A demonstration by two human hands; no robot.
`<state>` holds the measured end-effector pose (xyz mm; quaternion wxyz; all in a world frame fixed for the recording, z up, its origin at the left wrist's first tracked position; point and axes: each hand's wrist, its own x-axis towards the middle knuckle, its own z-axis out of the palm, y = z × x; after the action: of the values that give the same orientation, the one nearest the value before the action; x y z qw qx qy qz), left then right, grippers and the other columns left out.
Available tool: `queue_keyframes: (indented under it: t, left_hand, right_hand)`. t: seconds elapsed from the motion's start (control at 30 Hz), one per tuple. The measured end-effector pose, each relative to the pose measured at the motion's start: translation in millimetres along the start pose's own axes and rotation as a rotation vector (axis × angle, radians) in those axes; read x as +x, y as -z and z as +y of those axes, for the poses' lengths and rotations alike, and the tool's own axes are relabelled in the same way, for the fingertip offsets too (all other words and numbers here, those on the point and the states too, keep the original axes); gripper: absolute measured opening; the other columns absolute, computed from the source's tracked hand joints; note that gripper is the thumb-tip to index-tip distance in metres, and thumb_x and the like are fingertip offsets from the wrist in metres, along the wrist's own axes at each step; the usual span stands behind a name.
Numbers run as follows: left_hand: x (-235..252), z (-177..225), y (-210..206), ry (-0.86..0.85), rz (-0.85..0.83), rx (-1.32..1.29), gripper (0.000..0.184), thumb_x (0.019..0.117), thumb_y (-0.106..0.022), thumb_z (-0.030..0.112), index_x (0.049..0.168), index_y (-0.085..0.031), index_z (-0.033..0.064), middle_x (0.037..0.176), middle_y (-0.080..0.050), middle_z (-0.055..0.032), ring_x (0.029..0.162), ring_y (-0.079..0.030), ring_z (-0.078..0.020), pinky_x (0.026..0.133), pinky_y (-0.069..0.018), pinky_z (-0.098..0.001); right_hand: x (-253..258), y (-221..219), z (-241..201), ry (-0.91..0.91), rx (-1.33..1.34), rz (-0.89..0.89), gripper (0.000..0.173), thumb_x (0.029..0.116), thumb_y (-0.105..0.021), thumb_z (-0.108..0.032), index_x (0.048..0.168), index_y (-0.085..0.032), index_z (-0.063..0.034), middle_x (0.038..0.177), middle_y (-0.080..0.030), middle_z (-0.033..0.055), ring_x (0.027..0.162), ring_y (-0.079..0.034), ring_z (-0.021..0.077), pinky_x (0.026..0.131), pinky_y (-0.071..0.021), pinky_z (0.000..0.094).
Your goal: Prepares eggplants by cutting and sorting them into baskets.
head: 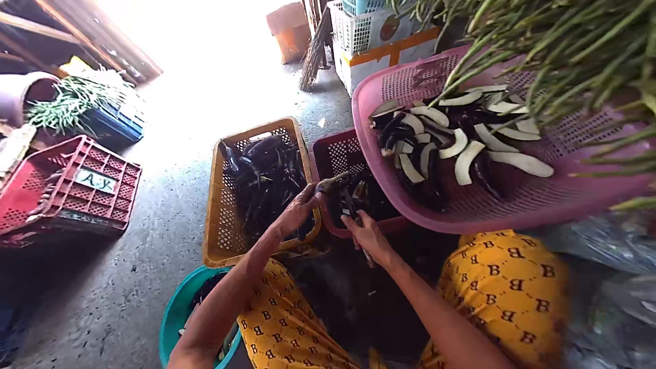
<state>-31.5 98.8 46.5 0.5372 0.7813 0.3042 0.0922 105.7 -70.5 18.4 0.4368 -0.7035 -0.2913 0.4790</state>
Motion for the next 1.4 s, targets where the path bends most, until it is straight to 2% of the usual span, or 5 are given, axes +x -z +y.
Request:
queue_keyframes:
  t: [0.23, 0.7, 1.1, 1.3, 1.4]
  left_hand:
    - [-28.1, 7.1, -55.6, -0.142, 0.043, 0.24, 0.046, 0.1047, -0.052, 0.023, 0.141, -0.054, -0.0047, 0.137, -0.059, -0.0244, 0.132, -0.053, -0.0353, 0.114, -0.0364, -0.0537]
    - [-24.6, -16.2, -86.2, -0.409, 0.338, 0.488, 0.034, 0.0983, -0.059, 0.012, 0.125, -0.067, -0.0066, 0.12, -0.069, -0.0253, 0.115, -0.062, -0.0464, 0.1, -0.0423, -0.0637]
    - [-19.6, -15.5, -89.2, -0.359, 0.391, 0.555, 0.033, 0.1004, -0.059, 0.015, 0.126, -0.069, -0.0024, 0.117, -0.071, -0.0233, 0.111, -0.064, -0.045, 0.097, -0.0445, -0.0619]
    - [-21.6, -12.5, -65.8, -0.17, 0.216, 0.222, 0.053, 0.1045, -0.054, 0.024, 0.149, -0.043, -0.0019, 0.134, -0.061, -0.0235, 0.126, -0.059, -0.033, 0.11, -0.0442, -0.0501]
    - [-23.0, -15.6, -62.2, -0.183, 0.128, 0.026, 0.047, 0.1004, -0.059, 0.019, 0.136, -0.043, -0.0078, 0.12, -0.062, -0.0209, 0.108, -0.064, -0.0208, 0.097, -0.052, -0.0384]
  right_hand:
    - [-3.1, 2.4, 4.8, 0.123, 0.034, 0.012, 0.06, 0.1047, -0.053, -0.049, 0.135, -0.052, 0.0024, 0.085, -0.056, 0.0071, 0.06, -0.048, 0.011, 0.061, -0.0466, 0.0294]
    - [-1.3, -2.9, 9.0, 0.045, 0.126, 0.026, 0.051, 0.1076, -0.044, -0.051, 0.112, -0.06, -0.0035, 0.07, -0.046, 0.0004, 0.049, -0.041, 0.0092, 0.048, -0.0394, 0.0252]
    - [-5.7, 2.6, -7.4, -0.08, 0.366, -0.084, 0.051, 0.1109, -0.035, -0.049, 0.075, -0.045, -0.0135, 0.05, -0.035, -0.0061, 0.035, -0.032, 0.0052, 0.036, -0.0312, 0.0202]
    - [7.0, 17.0, -2.8, -0.188, 0.474, -0.144, 0.059, 0.1076, -0.022, -0.06, 0.102, -0.053, -0.011, 0.059, -0.043, -0.005, 0.041, -0.039, 0.0057, 0.04, -0.0372, 0.0201]
    - [5.5, 12.2, -3.0, 0.002, 0.501, -0.098, 0.029, 0.1104, -0.046, -0.036, 0.116, -0.051, -0.0088, 0.069, -0.048, -0.0035, 0.045, -0.04, 0.003, 0.043, -0.0385, 0.0169]
